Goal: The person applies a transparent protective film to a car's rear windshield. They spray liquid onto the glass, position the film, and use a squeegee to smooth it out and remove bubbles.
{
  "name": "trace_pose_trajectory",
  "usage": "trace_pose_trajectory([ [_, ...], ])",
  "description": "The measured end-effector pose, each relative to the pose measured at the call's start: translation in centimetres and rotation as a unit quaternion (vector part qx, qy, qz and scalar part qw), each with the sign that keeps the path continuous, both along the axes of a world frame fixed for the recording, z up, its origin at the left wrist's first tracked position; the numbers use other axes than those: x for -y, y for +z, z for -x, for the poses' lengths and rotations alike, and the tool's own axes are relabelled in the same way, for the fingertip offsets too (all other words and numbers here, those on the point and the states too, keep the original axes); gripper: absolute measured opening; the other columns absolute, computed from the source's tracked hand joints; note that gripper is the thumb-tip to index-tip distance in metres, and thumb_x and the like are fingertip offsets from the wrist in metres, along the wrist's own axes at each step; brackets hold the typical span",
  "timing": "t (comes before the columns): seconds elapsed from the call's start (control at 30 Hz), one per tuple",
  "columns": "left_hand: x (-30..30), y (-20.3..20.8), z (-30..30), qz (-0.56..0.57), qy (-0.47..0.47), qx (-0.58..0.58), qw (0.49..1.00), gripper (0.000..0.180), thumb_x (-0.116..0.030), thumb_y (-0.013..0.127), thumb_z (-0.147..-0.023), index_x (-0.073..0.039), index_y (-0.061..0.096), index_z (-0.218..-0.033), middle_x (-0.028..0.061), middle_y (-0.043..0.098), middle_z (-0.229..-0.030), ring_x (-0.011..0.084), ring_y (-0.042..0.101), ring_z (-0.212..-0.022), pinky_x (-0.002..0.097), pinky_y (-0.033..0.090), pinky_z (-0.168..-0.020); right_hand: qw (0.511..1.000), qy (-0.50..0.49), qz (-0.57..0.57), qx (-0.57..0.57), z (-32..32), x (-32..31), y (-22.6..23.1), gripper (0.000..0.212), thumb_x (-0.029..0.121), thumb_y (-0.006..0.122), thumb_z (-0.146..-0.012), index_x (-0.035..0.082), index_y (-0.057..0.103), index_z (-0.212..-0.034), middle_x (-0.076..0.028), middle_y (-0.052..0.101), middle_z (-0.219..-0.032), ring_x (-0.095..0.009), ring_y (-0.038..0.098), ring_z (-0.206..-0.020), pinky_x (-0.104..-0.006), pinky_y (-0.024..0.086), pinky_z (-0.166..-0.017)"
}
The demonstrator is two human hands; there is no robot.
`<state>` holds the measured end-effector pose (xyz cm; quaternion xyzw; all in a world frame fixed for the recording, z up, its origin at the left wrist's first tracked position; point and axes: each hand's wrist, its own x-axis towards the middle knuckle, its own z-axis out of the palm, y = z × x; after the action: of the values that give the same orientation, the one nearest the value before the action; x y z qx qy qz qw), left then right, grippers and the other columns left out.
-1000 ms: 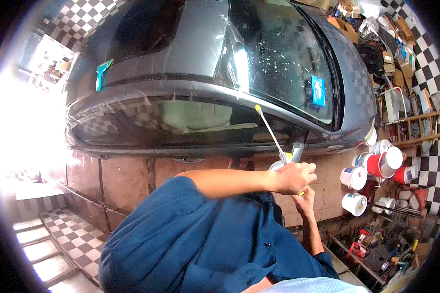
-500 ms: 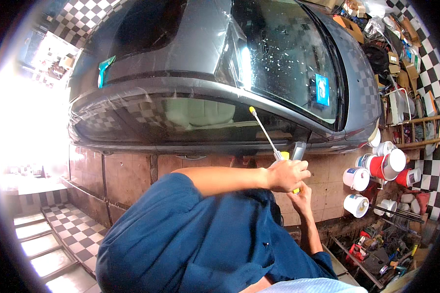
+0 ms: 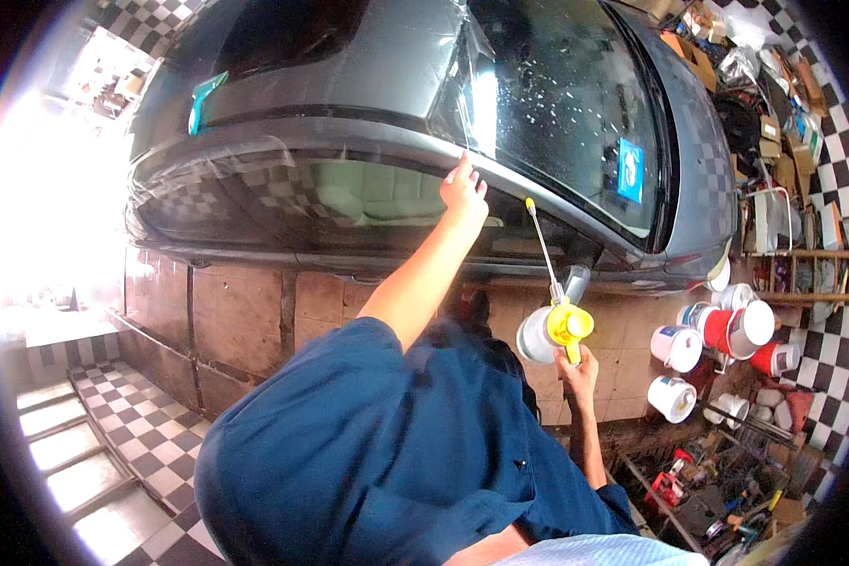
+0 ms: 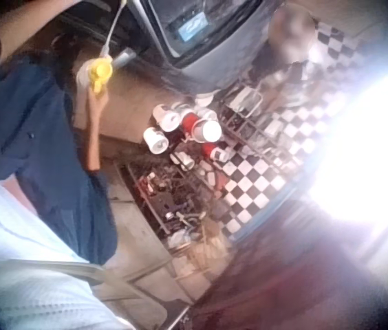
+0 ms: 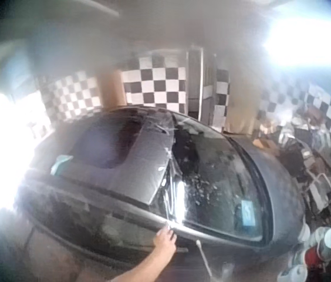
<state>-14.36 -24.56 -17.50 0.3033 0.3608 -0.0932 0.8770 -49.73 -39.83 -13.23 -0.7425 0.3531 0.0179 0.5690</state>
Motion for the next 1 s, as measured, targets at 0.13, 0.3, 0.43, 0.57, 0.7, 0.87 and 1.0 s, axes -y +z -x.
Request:
trace_pose_trajectory([
  [0.13,0.8,0.8,-1.4,0.021,0.031,-0.043,0.998,0.028,-0.032,0.076,-0.074,-0.014,0.059,-0.088,-0.0028,0.053,-0.081,0.0129,0.050,-0.081,0.0304,0.037,-0.075,0.998,-0.003,-0.057,0.022,0.0,-0.5,0.4,0.022,0.016,0.072,-0.076,0.003,0.054,-0.074,0.001,0.051,-0.057,-0.004,0.045,-0.048,-0.0223,0.035,-0.042],
  [0.3,0.3,-0.9,-2.9,0.075,0.020,0.040,0.996,0.014,-0.016,0.068,-0.081,-0.009,0.058,-0.086,0.0021,0.058,-0.080,0.0149,0.056,-0.070,0.0297,0.046,-0.065,0.996,0.040,-0.076,0.031,-0.9,-1.3,1.1,0.017,0.014,0.069,-0.079,0.002,0.056,-0.080,0.003,0.050,-0.058,-0.004,0.043,-0.046,-0.0203,0.033,-0.041],
  [0.43,0.6,3.9,-3.3,0.062,0.030,0.157,0.985,0.013,-0.007,0.063,-0.083,0.001,0.053,-0.089,0.0118,0.059,-0.081,0.0240,0.062,-0.077,0.0369,0.054,-0.070,0.987,0.028,-0.148,0.061,-1.4,-1.8,1.2,0.016,0.015,0.065,-0.082,0.001,0.056,-0.081,0.001,0.052,-0.060,-0.005,0.045,-0.049,-0.0203,0.035,-0.043],
  [0.57,-0.4,11.4,-3.4,0.048,0.024,0.252,0.966,0.013,-0.004,0.062,-0.082,0.002,0.052,-0.087,0.0130,0.057,-0.085,0.0266,0.061,-0.080,0.0402,0.054,-0.076,0.975,0.082,-0.187,0.090,-3.5,-2.0,2.6,0.027,0.024,0.051,-0.091,-0.001,0.054,-0.082,-0.002,0.054,-0.065,-0.007,0.046,-0.053,-0.0213,0.037,-0.047],
  [0.7,-1.0,17.1,-3.8,0.018,0.028,0.306,0.952,0.010,-0.003,0.063,-0.081,0.002,0.054,-0.083,0.0137,0.059,-0.083,0.0272,0.063,-0.076,0.0398,0.056,-0.073,0.956,0.100,-0.249,0.121,-5.8,-2.6,4.1,0.030,0.026,0.044,-0.094,-0.003,0.054,-0.090,-0.005,0.055,-0.072,-0.008,0.046,-0.056,-0.0212,0.037,-0.049],
  [0.87,-1.2,21.8,-4.7,0.032,0.053,0.337,0.939,0.008,-0.001,0.062,-0.081,0.002,0.054,-0.079,0.0144,0.060,-0.079,0.0262,0.064,-0.072,0.0353,0.057,-0.066,0.937,0.138,-0.287,0.145,-9.4,-3.0,5.7,0.029,0.025,0.045,-0.095,-0.002,0.054,-0.094,-0.004,0.053,-0.073,-0.009,0.046,-0.058,-0.0214,0.038,-0.050],
  [1.0,-1.0,23.1,-4.9,0.011,0.048,0.351,0.935,0.010,-0.002,0.060,-0.082,0.000,0.053,-0.076,0.0118,0.060,-0.074,0.0210,0.063,-0.065,0.0328,0.057,-0.062,0.944,0.157,-0.254,0.139,-11.9,-4.1,7.8,0.028,0.026,0.047,-0.095,-0.001,0.054,-0.091,-0.003,0.051,-0.068,-0.007,0.044,-0.053,-0.0205,0.035,-0.047],
])
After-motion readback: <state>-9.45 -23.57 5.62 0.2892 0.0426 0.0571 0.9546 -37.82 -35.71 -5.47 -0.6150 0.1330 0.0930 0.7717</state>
